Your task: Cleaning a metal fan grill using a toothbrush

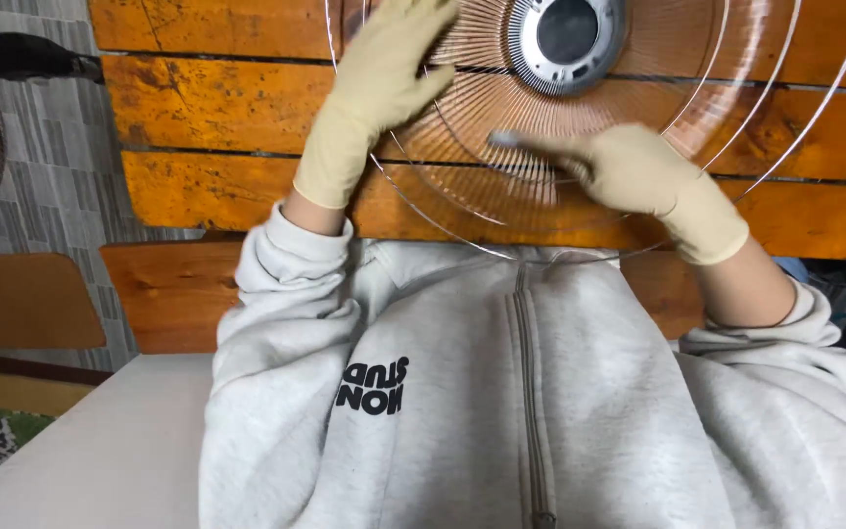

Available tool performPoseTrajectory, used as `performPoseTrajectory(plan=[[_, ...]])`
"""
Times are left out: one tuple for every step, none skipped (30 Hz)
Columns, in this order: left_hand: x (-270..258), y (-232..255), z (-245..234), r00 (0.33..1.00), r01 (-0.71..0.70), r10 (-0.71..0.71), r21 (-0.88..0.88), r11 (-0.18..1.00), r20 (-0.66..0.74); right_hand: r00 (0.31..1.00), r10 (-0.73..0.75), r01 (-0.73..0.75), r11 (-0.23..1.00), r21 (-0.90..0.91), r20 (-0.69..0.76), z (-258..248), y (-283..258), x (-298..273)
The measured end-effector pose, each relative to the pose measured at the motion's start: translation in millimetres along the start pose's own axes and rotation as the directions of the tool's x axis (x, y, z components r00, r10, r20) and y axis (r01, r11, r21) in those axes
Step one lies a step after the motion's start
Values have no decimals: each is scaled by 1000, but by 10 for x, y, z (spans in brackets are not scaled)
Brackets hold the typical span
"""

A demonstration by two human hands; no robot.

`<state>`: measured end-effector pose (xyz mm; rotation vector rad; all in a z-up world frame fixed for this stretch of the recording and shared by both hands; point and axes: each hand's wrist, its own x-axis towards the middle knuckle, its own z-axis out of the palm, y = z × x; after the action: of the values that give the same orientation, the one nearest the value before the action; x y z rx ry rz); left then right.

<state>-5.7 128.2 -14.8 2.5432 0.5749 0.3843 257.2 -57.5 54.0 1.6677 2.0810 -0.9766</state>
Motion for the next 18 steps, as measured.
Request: performPoseTrajectory(plan=[[0, 20, -12, 1000, -3, 3, 5, 1000, 2, 1000, 0, 0, 1000, 2, -6, -24, 68, 3], [4, 41, -28, 996, 70, -56, 217, 974, -69, 990, 79, -87, 994, -68, -116, -53, 137, 5], [17, 60, -36, 984, 152, -97, 411, 899, -151, 962, 150, -182, 975, -127, -229, -84, 214, 3], [4, 315, -17, 984, 148, -92, 414, 898, -150, 960, 152, -185, 975, -124, -233, -115, 66, -22], [-14, 557, -9, 952, 282, -303, 481, 830, -36, 975, 156, -164, 985, -43, -157, -152, -87, -32], [-36, 794, 6, 861, 388, -504, 559, 733, 63, 985, 150, -147, 988, 39, -81, -185, -239, -37], [-118, 853, 177, 860, 389, -506, 557, 734, 66, 986, 150, -147, 988, 40, -77, -56, -167, -8], [-204, 911, 355, 909, 351, -412, 420, 837, 61, 994, 89, -83, 992, 90, -59, 81, -96, 23], [-293, 972, 536, 949, 290, -313, 273, 917, 42, 999, 29, -22, 989, 144, -45, 227, -28, 46], [-349, 1023, 547, 949, 289, -312, 269, 919, 46, 999, 32, -26, 989, 146, -42, 171, 4, 14], [-396, 1070, 546, 929, 325, -365, 329, 887, 67, 982, 137, -132, 990, 48, -129, 109, 36, -16], [-446, 1115, 542, 905, 355, -417, 388, 850, 85, 947, 227, -242, 969, -41, -226, 46, 66, -47], [-446, 1157, 565, 904, 356, -418, 388, 850, 87, 948, 227, -242, 969, -40, -224, 19, -72, -59], [-452, 1197, 584, 886, 385, -456, 414, 825, 86, 967, 208, -219, 974, -59, -145, -8, -215, -70], [-474, 1234, 594, 865, 412, -495, 443, 796, 86, 980, 186, -191, 979, -72, -64, -27, -372, -74], [-480, 1240, 598, 863, 412, -497, 445, 795, 89, 981, 184, -188, 980, -69, -62, -30, -448, -79], [-484, 1243, 603, 857, 428, -507, 421, 800, 91, 987, 157, -154, 987, -50, 41, -35, -522, -81], [-490, 1246, 609, 852, 443, -516, 396, 804, 93, 982, 126, -123, 992, -29, 143, -40, -598, -82]])
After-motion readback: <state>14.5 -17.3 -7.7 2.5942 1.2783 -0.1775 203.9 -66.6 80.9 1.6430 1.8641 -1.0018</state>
